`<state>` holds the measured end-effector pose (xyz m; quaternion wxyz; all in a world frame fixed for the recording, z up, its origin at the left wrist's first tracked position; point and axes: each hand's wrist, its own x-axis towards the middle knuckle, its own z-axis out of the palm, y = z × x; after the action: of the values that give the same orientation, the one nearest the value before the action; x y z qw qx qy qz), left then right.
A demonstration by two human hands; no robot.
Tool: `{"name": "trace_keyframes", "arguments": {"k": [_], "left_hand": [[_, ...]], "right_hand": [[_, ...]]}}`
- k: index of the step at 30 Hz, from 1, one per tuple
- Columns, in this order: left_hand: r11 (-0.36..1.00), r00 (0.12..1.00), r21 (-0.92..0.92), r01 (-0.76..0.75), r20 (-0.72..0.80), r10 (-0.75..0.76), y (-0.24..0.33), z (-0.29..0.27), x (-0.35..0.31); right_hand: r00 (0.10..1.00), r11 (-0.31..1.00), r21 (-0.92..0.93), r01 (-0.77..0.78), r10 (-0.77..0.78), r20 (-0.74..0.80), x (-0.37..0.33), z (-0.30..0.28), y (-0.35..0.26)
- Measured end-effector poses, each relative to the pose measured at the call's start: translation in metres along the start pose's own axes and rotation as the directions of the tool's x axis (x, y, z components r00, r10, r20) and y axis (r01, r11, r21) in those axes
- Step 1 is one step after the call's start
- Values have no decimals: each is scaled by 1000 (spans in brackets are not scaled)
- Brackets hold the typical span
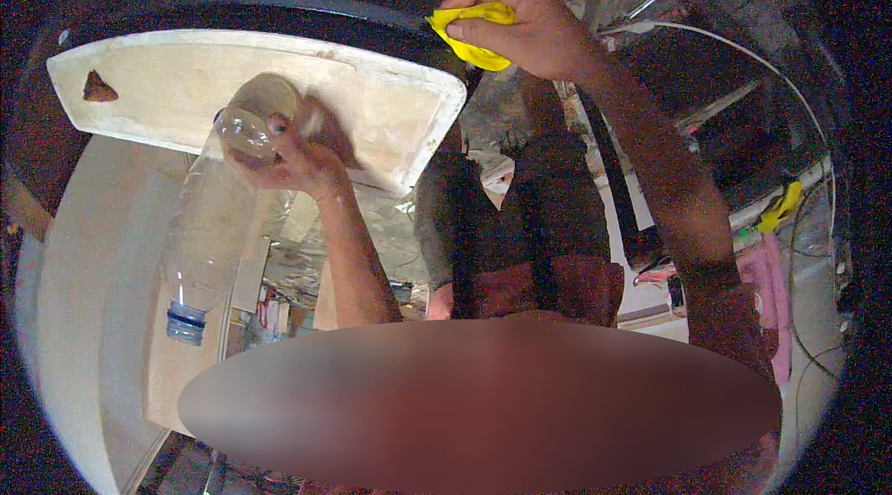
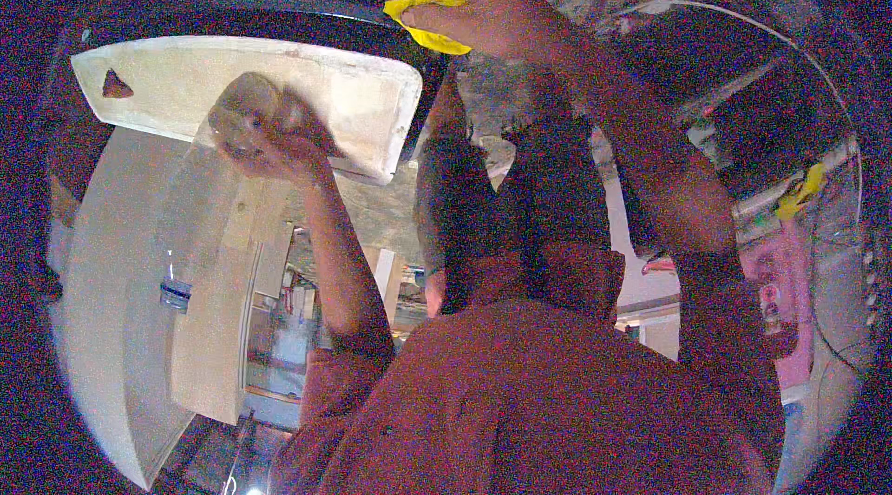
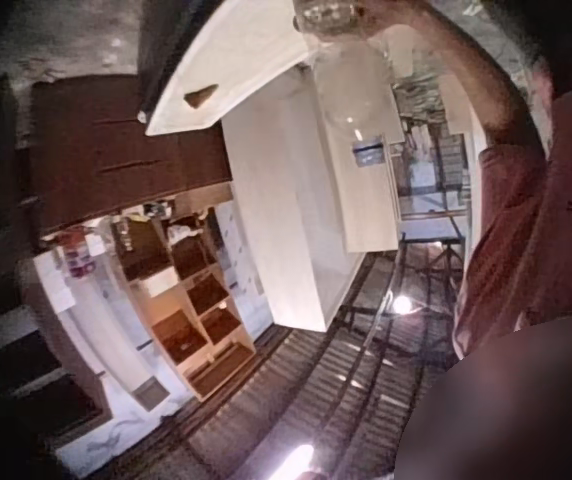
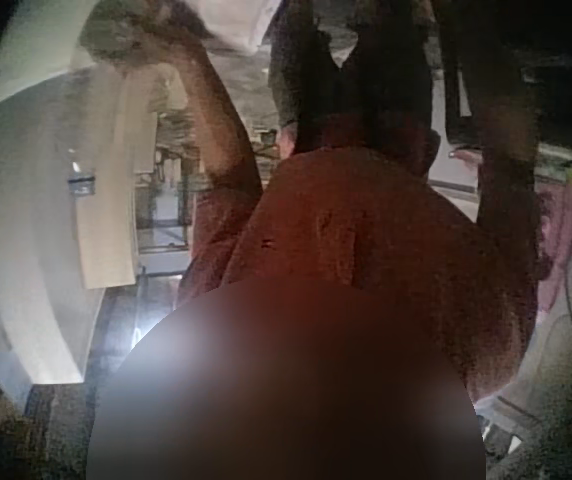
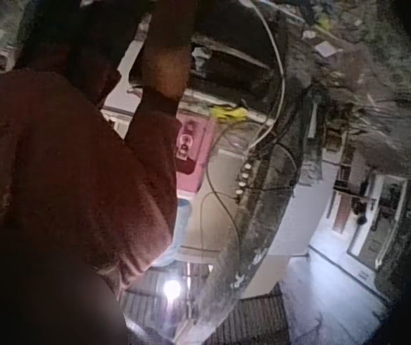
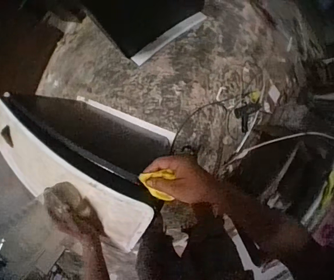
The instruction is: The person wipes the top and side edges of two rectangular furniture pieces using a yellow cloth. They hold a plastic water bottle in the other hand and occasionally pour water onto the cloth or the furniture surface while continuing to wipe.
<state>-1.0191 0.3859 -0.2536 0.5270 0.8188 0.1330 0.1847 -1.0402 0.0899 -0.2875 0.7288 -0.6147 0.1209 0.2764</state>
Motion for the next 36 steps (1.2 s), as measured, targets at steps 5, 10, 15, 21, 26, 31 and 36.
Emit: {"name": "trace_keyframes", "arguments": {"k": [5,10,15,21,26,31,36], "left_hand": [[985,995,147,-91,44,86,8,5,2],[997,1000,81,-8,-4,8,4,4,1],[1000,1000,-1,4,12,-4,-6,-3,1],[880,977,424,-215,89,195,-18,-12,-1],[999,999,53,2,53,-5,-12,-9,5],[1000,998,15,-26,-49,27,-14,-2,6],[993,993,-89,74,-86,-82,-10,-2,0]], "right_hand": [[951,909,-350,227,-284,-122,8,12,7],[951,904,-401,149,-243,-194,-9,18,10],[898,958,-282,53,-169,-405,-47,44,34],[872,971,-227,73,-173,-458,-62,51,39],[886,966,-235,111,-204,-416,-19,23,16],[906,993,-119,-15,-37,-422,-25,35,31],[874,968,-253,-2,-121,-470,-74,59,75]]}}
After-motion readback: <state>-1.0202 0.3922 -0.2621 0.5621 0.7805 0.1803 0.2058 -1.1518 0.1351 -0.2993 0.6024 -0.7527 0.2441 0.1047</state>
